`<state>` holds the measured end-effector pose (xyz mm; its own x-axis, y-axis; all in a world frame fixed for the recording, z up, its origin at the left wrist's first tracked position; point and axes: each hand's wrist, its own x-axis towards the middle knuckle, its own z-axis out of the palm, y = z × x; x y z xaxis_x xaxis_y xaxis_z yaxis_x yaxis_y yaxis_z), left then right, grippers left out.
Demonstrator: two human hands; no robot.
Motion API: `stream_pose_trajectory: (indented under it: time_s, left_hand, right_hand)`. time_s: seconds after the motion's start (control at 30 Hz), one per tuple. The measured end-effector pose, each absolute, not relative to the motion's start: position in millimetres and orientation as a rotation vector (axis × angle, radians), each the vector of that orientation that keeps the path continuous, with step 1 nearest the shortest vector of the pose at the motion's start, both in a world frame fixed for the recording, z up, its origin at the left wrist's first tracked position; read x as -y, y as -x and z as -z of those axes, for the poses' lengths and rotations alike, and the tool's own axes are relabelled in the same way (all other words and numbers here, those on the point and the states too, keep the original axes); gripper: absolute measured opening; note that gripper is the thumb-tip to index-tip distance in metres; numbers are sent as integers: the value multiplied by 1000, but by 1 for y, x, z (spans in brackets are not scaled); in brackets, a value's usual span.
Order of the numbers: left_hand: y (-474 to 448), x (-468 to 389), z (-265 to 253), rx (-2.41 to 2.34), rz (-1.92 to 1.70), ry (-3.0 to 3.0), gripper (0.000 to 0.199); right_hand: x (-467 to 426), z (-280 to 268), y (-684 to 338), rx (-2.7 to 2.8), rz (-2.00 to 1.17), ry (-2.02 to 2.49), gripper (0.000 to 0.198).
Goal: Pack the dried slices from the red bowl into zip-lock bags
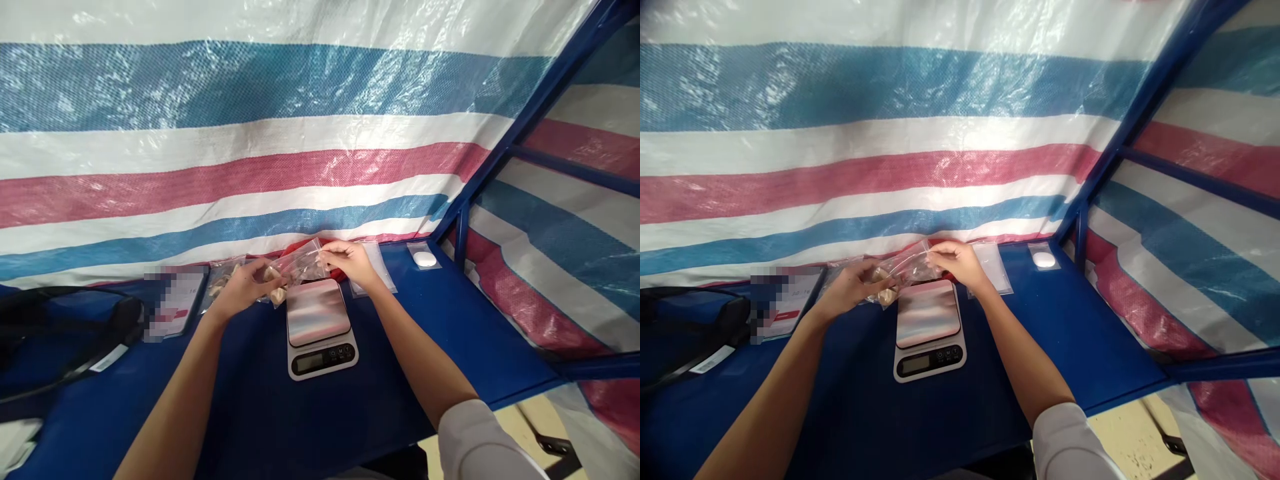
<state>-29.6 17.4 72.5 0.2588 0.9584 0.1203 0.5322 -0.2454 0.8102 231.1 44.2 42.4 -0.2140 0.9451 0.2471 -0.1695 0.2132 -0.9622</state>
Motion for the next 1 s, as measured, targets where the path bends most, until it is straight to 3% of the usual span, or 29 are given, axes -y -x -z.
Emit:
stream_pose_trajectory:
  time_s: [0.33,0.57,0.8,1.0]
  left_hand:
    - [21,-40,-111,-1474,-703,-2067,47]
    - [11,-62,-125,-1519,-809,-2073,54]
    - [6,-74,-100,-1394,-1068,-1664,64]
    - [7,-77,-89,-1289,-1211,-1526,59]
  right_hand:
    - [-71,-59,-226,1183,-1317,747,49]
    - [-82,-51,-228,1020,-1223,818,44]
    - [-91,-43,-241,1057,-1320,905,38]
    - [-96,-38,-243,1079,-1350,949,27]
